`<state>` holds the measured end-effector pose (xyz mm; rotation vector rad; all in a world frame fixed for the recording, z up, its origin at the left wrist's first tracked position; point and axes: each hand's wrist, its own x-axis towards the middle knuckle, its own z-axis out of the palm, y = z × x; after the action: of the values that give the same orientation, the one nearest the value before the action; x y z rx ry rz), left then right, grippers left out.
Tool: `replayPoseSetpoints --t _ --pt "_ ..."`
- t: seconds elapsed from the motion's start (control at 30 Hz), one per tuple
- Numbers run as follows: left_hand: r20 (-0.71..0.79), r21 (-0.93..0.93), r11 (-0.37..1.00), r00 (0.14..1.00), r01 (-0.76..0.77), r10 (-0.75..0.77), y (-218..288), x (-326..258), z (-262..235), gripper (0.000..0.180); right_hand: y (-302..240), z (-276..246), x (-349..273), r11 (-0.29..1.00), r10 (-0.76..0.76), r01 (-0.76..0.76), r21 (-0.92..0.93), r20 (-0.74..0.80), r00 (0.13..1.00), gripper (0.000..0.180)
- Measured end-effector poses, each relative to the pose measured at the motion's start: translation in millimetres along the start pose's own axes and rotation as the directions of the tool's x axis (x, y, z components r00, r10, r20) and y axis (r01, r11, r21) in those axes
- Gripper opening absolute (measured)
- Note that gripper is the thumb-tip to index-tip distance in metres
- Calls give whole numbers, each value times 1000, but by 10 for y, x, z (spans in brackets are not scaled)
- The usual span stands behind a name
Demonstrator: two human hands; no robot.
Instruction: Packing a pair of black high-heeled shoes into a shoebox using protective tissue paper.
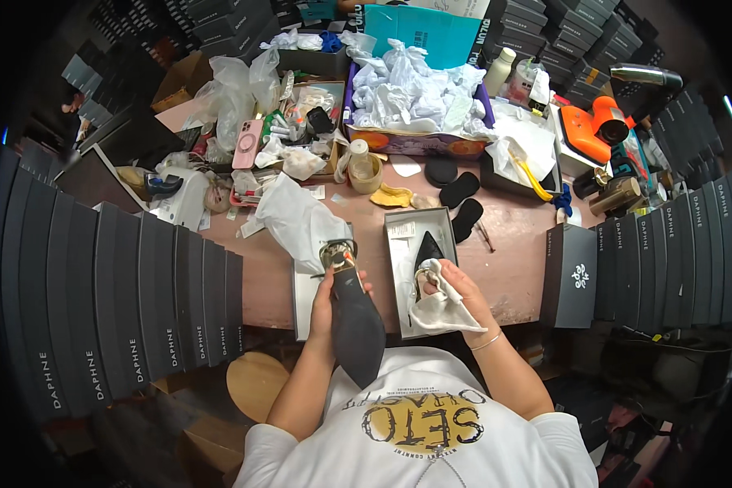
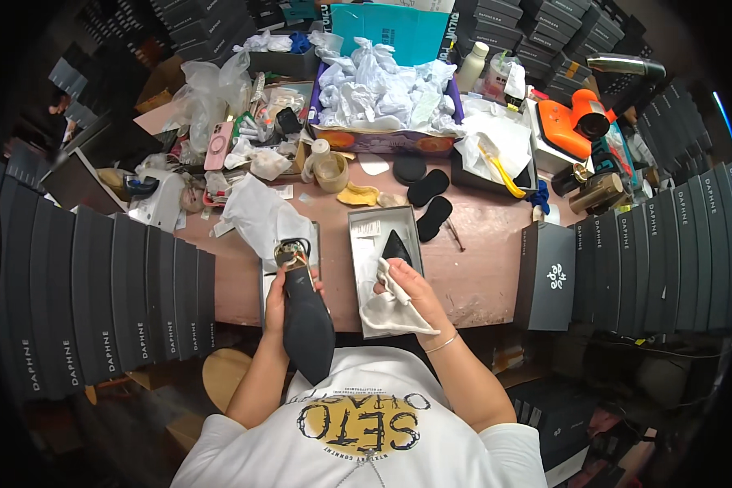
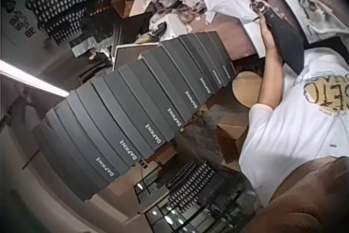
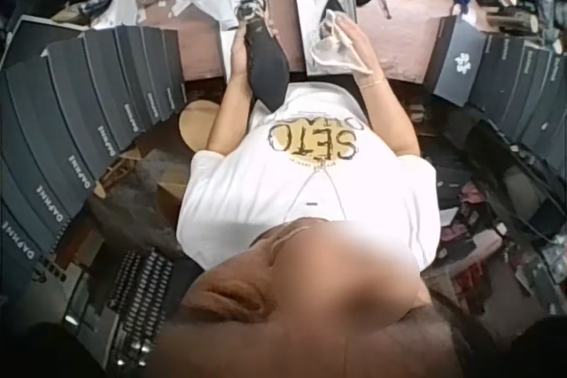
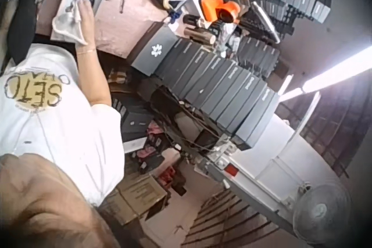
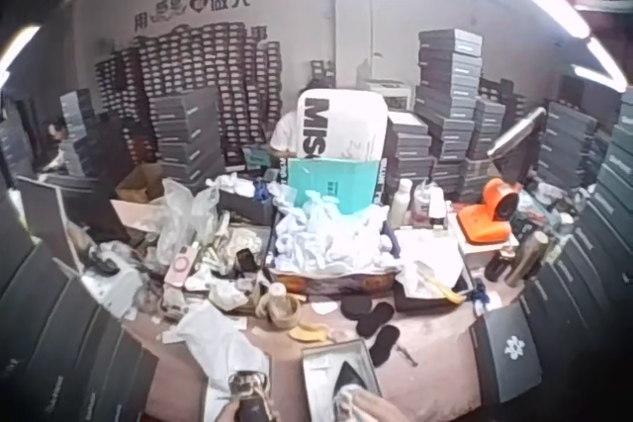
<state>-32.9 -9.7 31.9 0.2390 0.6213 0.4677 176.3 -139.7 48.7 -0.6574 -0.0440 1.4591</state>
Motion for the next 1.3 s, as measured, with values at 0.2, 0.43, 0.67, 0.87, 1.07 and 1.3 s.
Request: replayPoseSetpoints --t 0.2,0.43,0.67,0.87,1.07,1.3 --pt "81 110 992 995 -60 51 -2 -346 -260 49 236 62 126 888 -19 -32 -459 -107 994 15" --pt "33 29 990 990 -142 141 174 -383 -345 47 35 88 439 769 -21 -51 -637 -106 994 16" --pt "-204 29 952 931 -304 303 -64 -437 -271 43 -720 -68 1788 442 -415 226 -868 25 910 24" --pt "-273 155 895 852 -419 446 -248 -389 -209 47 -962 -623 2890 -101 -570 248 -964 260 780 15" --pt "-337 126 886 821 -446 461 -336 -226 -198 46 -835 -1216 2710 -795 -38 41 -605 118 992 20" --pt "-349 171 910 841 -377 413 -202 37 -59 41 -933 -1104 2579 -295 -30 76 -952 88 996 28"
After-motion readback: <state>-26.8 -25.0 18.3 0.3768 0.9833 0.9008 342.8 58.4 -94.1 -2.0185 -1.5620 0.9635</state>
